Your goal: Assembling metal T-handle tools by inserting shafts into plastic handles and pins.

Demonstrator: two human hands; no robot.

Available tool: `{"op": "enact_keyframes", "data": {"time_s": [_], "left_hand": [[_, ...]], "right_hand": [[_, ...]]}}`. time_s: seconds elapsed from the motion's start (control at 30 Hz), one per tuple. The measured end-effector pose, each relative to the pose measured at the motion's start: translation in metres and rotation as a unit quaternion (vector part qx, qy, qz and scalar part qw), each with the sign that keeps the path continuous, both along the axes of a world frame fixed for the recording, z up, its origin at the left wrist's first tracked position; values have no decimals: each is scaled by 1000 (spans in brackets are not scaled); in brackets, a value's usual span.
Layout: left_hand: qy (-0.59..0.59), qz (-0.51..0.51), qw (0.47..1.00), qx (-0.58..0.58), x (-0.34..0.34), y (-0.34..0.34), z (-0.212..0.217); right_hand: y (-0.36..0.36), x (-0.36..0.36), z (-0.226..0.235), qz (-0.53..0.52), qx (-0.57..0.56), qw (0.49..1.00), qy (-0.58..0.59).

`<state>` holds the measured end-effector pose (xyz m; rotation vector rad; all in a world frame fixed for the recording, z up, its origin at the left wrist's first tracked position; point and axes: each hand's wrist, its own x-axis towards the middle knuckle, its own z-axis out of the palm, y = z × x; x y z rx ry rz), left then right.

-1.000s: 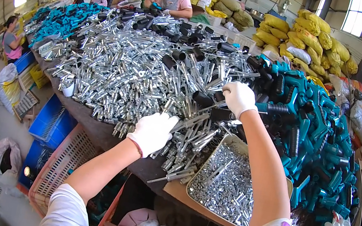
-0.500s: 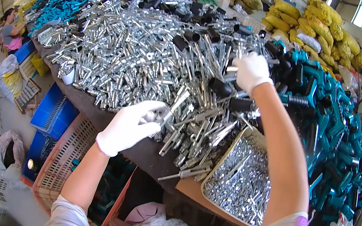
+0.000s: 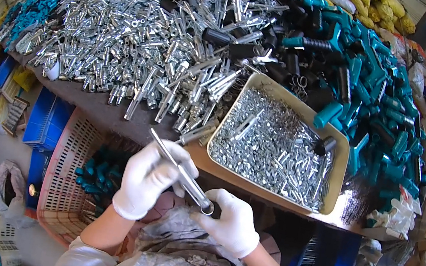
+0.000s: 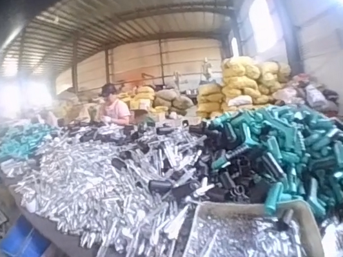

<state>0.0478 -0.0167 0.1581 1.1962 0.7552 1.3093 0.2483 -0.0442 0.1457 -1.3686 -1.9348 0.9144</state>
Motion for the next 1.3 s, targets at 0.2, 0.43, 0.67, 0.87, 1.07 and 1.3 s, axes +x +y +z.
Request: {"op": "enact_keyframes", "data": {"time_s": [0.2,0.43,0.67,0.87,1.07,1.3], "left_hand": [[318,0,912,261,22,-20,-2],[453,-123,874,126,30,-25,-2],[319,-52,940,106,23,-35,-20],[338,5,925,171,14,-38,-30],[329,-8,929,169,21,-42,-28],[303,5,937,175,20,-41,-26]], "right_hand": [[-10,14,-13,27,52,989,-138],[-10,27,4,10,37,997,-68],[32,50,48,-13,154,988,7],[77,101,56,-232,266,903,-245],[88,101,39,-211,213,916,-265],[98,132,71,-243,213,944,-69]]}}
